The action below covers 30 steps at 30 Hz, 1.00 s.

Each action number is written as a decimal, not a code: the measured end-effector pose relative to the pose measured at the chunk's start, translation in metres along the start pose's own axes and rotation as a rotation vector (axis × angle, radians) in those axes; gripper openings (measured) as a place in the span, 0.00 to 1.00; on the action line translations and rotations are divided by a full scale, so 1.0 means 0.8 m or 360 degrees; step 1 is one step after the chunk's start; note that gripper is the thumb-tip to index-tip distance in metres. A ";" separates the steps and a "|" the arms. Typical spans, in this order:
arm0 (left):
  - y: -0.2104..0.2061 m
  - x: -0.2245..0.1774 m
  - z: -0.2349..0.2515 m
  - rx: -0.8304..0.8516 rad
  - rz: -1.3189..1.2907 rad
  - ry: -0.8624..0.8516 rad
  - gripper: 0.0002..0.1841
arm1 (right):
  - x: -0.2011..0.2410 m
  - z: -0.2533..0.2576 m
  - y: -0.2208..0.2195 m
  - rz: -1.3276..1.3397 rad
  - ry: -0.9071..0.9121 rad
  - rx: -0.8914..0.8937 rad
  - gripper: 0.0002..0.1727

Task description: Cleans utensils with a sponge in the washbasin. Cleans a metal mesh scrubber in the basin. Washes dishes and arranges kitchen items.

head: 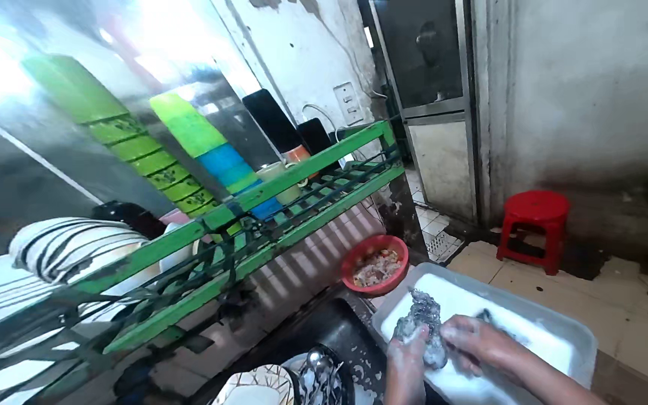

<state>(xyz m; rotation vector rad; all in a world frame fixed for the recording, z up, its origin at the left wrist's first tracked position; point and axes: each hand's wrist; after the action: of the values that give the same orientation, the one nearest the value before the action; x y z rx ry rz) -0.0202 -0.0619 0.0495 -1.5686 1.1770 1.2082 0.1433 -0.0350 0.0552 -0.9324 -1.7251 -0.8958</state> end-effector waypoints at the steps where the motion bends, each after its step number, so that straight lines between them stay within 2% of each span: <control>1: 0.002 -0.004 -0.001 -0.0013 0.0018 0.0021 0.16 | 0.003 0.000 -0.009 -0.0109 -0.0016 0.0008 0.26; 4: 0.015 -0.008 -0.009 0.0129 0.0095 0.0052 0.20 | 0.018 0.001 -0.032 -0.0370 0.0003 -0.0058 0.19; 7: 0.040 -0.005 -0.002 0.0335 0.0037 0.0089 0.14 | 0.026 0.001 -0.042 -0.0405 0.0112 -0.0189 0.15; 10: 0.059 -0.008 0.007 0.0252 -0.0058 0.0080 0.15 | 0.031 0.001 -0.049 -0.0431 0.0110 -0.0178 0.16; 15: 0.069 -0.016 0.022 0.0066 -0.0196 0.0014 0.13 | 0.023 0.001 -0.039 -0.0109 -0.0047 -0.0276 0.11; 18: 0.058 -0.016 0.021 0.0128 -0.0134 -0.0040 0.14 | 0.022 -0.003 -0.043 0.0028 0.0023 -0.0219 0.12; 21: 0.048 -0.018 0.015 0.0334 -0.0023 -0.0079 0.17 | 0.022 -0.006 -0.050 0.0274 0.0111 -0.0239 0.25; 22: 0.044 -0.019 0.012 0.0384 0.0035 -0.0059 0.17 | 0.022 -0.004 -0.053 0.0326 0.0121 -0.0332 0.25; 24: 0.038 -0.020 0.005 0.0446 0.0146 0.0019 0.21 | 0.021 0.003 -0.059 0.0412 0.0137 -0.0666 0.16; 26: 0.041 -0.016 0.007 0.0547 0.0172 0.0015 0.25 | 0.020 0.009 -0.060 0.0467 0.0152 -0.0924 0.10; 30: 0.052 0.004 0.031 0.0583 0.0055 -0.0297 0.12 | 0.008 0.013 -0.056 0.0430 0.0086 -0.1034 0.10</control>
<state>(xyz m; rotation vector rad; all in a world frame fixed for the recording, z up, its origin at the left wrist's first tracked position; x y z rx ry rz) -0.0660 -0.0486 0.0389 -1.1436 1.2254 1.0634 0.0983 -0.0442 0.0513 -1.5039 -1.2254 -1.3094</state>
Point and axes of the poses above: each hand's wrist, its own z-axis towards the middle knuckle, its own y-axis out of the back of the hand, x = y × z, and after that the axes turned 4 degrees about y, right-handed
